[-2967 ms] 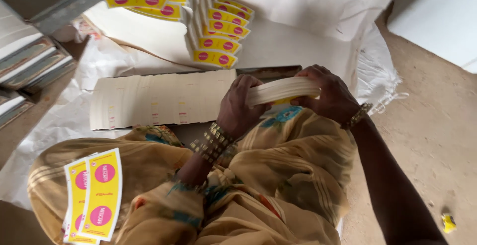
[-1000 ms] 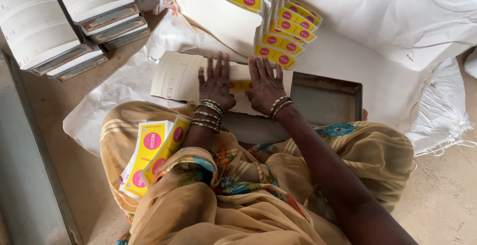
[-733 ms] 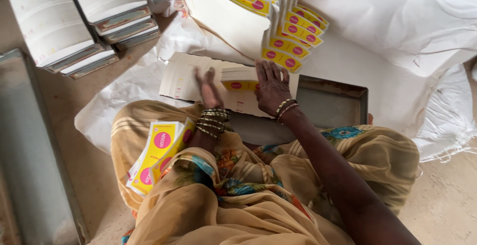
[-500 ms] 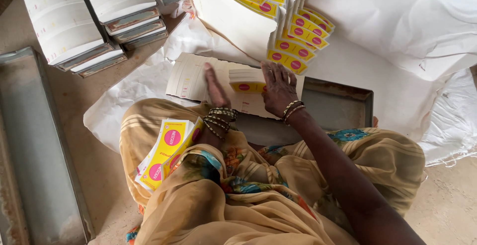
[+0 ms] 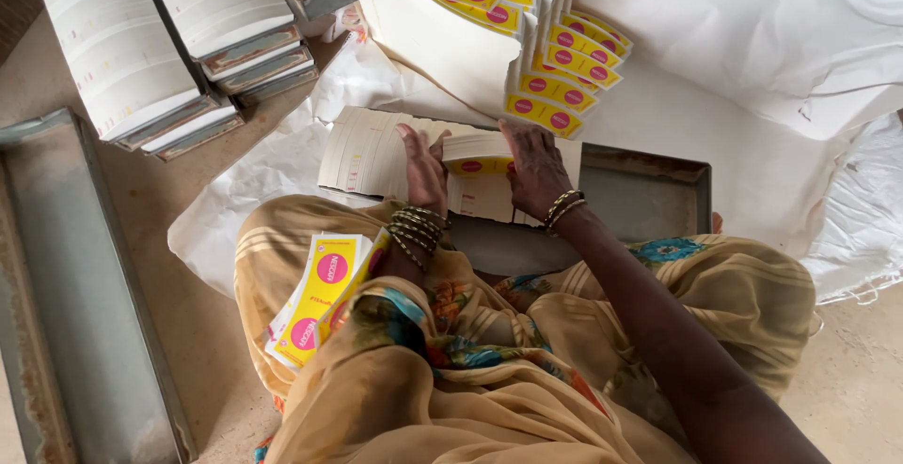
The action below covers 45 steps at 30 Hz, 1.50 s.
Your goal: Stacking and organizing coffee product labels into bundles.
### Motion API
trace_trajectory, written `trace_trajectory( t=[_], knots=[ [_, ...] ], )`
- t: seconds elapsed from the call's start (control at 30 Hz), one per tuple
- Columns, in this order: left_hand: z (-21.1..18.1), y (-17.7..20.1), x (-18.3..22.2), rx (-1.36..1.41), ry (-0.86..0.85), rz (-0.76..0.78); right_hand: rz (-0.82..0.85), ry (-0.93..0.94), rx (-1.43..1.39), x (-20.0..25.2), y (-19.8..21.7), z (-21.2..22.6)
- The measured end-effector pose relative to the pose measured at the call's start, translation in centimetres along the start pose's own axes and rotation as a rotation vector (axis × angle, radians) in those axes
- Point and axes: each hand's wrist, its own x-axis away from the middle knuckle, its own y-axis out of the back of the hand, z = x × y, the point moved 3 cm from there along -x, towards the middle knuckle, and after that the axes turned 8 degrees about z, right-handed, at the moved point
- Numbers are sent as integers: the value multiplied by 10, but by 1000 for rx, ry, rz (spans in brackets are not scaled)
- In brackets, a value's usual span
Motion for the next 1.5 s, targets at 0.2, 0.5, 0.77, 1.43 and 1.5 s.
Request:
trace_trajectory(
  t=[0.2, 0.5, 0.77, 1.43, 1.5],
  knots=[
    [-71, -82, 63, -1787, -192, 189, -38, 53, -106, 2, 5, -11],
    [-19, -37, 21, -1862, -222, 324, -496, -36, -1018, 20, -11, -67],
    [-33, -55, 31, -1909, -212, 337, -383, -154, -1327, 8, -25, -46],
    [-41, -23, 5, -2192, -287, 217, 47, 62, 55, -42, -14, -7],
    [-32, -11, -3, -2200, -248, 203, 34, 115, 41, -39, -12, -15]
  ],
)
